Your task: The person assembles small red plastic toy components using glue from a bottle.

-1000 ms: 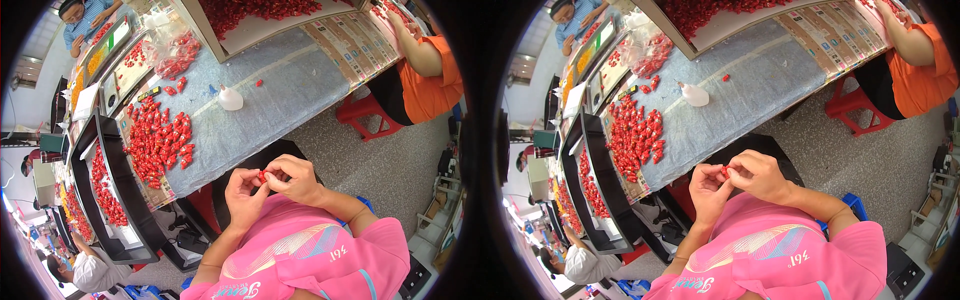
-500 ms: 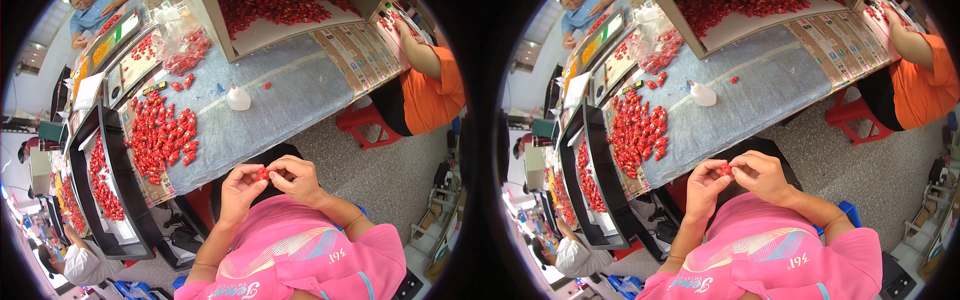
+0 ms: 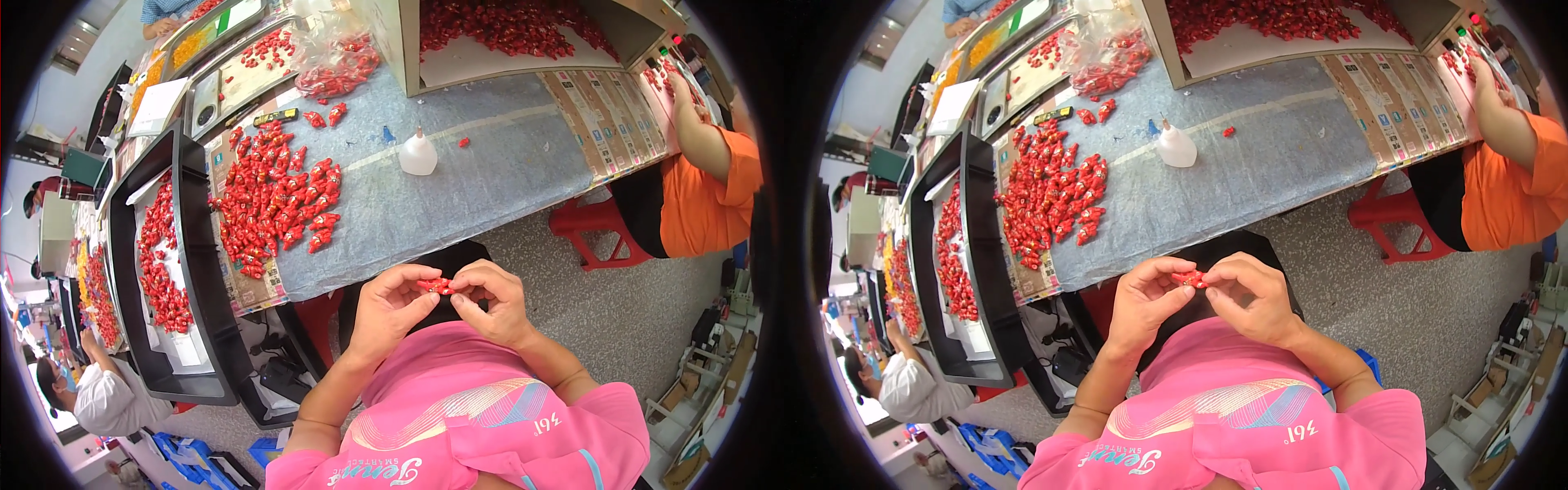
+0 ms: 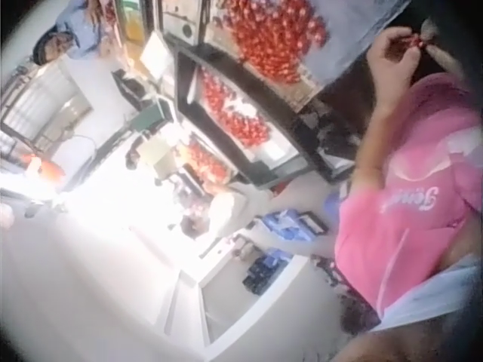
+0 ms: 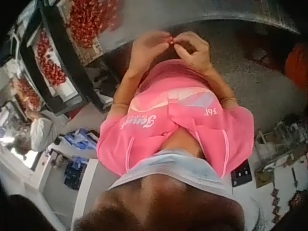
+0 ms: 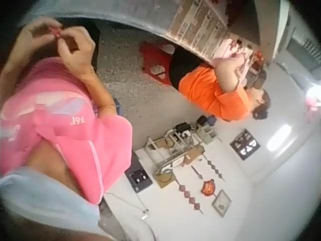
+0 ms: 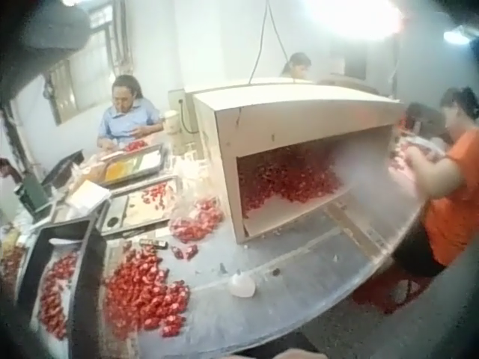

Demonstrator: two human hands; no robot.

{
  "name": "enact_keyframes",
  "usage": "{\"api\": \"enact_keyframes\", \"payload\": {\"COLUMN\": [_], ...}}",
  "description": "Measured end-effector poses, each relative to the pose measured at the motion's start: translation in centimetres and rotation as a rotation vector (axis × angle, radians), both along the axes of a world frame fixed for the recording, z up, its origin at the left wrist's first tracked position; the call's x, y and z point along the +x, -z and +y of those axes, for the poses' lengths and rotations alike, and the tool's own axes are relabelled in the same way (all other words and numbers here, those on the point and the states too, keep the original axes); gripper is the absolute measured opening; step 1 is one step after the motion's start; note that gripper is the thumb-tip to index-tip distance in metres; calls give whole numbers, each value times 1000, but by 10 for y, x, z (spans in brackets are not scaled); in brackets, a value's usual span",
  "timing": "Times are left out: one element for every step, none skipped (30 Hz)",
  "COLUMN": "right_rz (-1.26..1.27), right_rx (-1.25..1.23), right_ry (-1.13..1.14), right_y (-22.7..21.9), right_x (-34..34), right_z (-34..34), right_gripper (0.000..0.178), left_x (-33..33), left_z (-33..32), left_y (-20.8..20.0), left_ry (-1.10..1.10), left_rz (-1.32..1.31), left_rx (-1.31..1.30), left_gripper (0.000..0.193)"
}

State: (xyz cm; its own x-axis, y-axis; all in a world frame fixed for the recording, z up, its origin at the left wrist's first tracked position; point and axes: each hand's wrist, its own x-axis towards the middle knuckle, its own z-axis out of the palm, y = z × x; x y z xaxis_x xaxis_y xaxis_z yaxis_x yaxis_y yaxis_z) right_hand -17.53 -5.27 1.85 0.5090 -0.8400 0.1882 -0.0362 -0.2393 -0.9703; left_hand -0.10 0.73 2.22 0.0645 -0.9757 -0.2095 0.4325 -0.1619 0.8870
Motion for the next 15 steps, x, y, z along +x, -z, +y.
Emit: {"api": "enact_keyframes", "payload": {"right_rz": [7, 13, 16, 16, 17, 19, 16, 14, 16, 15, 14, 14, 15, 16, 17], "right_rx": [23, 47, 46, 44, 41, 41, 25, 10, 9, -37, -83, -82, -83, -83, -83], "right_ry": [8, 16, 13, 16, 20, 18, 19, 21, 20, -6, -32, -35, -35, -35, -35], "right_y": [0, 0, 0, 0, 0, 0, -1, -1, 0, 2, 4, 4, 4, 4, 5], "right_x": [0, 0, 0, 0, 0, 1, 1, 2, 1, -1, -1, -1, -1, 0, 0], "right_z": [1, 1, 2, 2, 2, 1, 1, 1, 0, -1, -2, -2, -2, -3, -3], "right_gripper": [18, 18, 18, 17, 17, 17, 17, 17, 17, 18, 19, 19, 19, 19, 19], "left_x": [1, 1, 1, 1, 1, 2, 2, 2, 2, 2, 2, 2, 1, 1, 0], "left_z": [0, 0, -1, -1, -2, -2, -3, -3, -4, -4, -5, -6, -6, -7, -7], "left_y": [0, 1, 1, 2, 3, 5, 6, 5, 5, 4, 4, 3, 3, 3, 3], "left_ry": [15, 10, 18, 26, 23, 32, 41, 39, 50, 63, 62, 58, 55, 53, 36], "left_rz": [36, 38, 80, 122, 125, 161, 197, 198, 209, 219, 220, 207, 194, 194, 184], "left_rx": [34, 32, 54, 76, 75, 89, 103, 102, 104, 106, 105, 96, 87, 88, 86], "left_gripper": [27, 27, 27, 27, 27, 27, 28, 28, 28, 28, 28, 29, 30, 30, 31]}}
